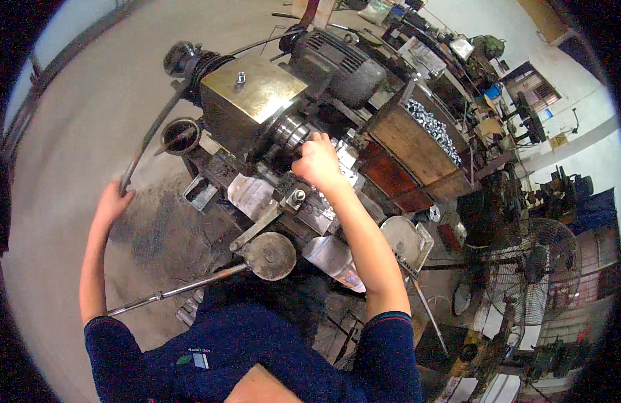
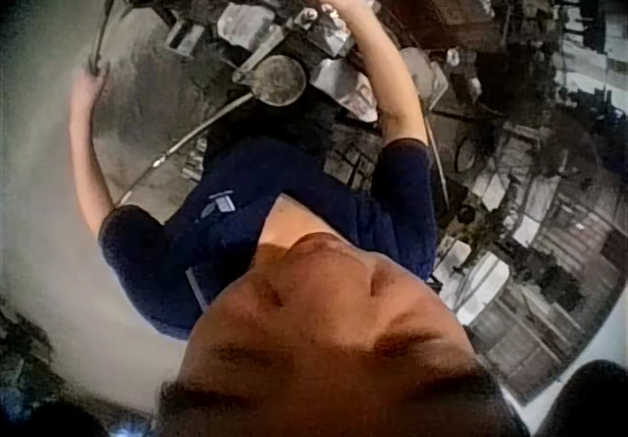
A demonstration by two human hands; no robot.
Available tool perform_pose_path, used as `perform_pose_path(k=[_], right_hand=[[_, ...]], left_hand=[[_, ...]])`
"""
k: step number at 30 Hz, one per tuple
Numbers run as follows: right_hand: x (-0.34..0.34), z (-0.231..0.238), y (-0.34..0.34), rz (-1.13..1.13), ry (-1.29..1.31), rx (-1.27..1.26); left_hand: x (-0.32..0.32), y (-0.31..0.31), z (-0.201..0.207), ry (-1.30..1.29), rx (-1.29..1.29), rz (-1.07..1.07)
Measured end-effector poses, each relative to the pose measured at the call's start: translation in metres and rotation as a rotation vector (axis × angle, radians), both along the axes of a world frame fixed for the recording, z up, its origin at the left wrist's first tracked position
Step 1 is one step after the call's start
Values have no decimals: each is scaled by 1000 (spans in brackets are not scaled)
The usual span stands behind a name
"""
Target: The person operates a lathe to fabricate metal parts, repeatedly reaching into a basket for raw components, securing them into the machine, using a lever to process them, and then removing the finished pieces.
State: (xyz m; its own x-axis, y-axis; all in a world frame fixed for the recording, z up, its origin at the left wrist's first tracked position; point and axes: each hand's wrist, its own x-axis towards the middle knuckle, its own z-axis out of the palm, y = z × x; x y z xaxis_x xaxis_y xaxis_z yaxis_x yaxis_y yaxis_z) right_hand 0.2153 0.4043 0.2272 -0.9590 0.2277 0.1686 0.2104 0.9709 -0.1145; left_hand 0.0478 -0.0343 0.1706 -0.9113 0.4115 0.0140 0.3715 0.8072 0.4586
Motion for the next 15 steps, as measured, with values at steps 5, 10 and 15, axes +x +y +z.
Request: perform_pose_path(k=[5, 10, 15], right_hand=[[-7, -3, -1, -2, 106, -136], [-12, 8, -3, -104, 176, -330], [-15, 3, -1, -87, 270, -306]], left_hand=[[-2, -2, -8, 13, -59, 39], [-11, -3, -7, 128, -263, 37], [-120, -62, -15, 339, -570, 107]])
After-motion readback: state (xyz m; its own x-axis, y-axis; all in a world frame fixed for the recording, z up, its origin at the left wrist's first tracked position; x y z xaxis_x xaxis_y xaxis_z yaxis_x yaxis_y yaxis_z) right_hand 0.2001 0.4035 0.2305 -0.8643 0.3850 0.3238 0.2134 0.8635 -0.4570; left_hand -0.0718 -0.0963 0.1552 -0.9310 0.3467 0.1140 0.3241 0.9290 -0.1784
